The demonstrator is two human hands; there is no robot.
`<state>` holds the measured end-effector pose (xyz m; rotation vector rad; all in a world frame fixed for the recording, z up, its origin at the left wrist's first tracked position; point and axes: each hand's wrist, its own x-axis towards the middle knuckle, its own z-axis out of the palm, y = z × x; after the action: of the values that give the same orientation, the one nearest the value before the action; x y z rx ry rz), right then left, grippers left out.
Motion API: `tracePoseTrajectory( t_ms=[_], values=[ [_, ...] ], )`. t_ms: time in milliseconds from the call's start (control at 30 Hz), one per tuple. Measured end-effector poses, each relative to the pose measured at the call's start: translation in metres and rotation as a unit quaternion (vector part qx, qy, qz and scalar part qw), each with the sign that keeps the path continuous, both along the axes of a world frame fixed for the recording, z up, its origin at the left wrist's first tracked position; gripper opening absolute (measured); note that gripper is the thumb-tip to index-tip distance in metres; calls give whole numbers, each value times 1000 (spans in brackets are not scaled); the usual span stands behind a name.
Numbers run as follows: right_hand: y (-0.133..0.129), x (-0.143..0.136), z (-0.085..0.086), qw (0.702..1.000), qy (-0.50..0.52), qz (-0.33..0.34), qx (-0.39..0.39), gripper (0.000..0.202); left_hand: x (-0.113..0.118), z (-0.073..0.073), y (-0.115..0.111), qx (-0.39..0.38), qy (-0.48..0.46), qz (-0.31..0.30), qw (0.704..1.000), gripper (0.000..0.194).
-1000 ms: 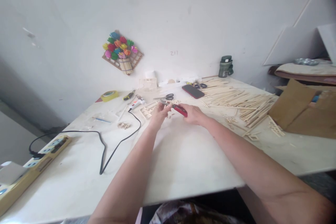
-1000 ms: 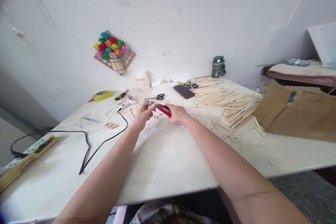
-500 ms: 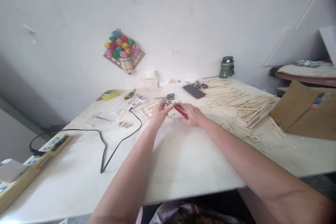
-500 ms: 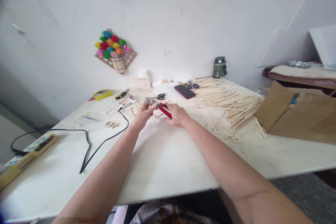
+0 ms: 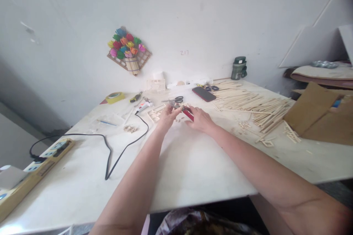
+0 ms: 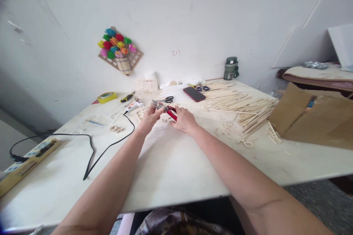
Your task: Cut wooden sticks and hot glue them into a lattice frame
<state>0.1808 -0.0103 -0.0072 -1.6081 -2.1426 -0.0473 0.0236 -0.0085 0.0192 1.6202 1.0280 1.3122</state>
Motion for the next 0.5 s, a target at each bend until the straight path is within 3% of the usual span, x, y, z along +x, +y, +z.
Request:
tracePoseTrajectory(
  t_ms=[233,500],
  values=[
    [5,1,-6,1000,2,-4,21,41,2,5,-5,9,3,-2,1000,26],
    [7,8,3,1000,-16,-22,-3,39,-1,4,-6,-10,16,-39,999,28]
  ],
)
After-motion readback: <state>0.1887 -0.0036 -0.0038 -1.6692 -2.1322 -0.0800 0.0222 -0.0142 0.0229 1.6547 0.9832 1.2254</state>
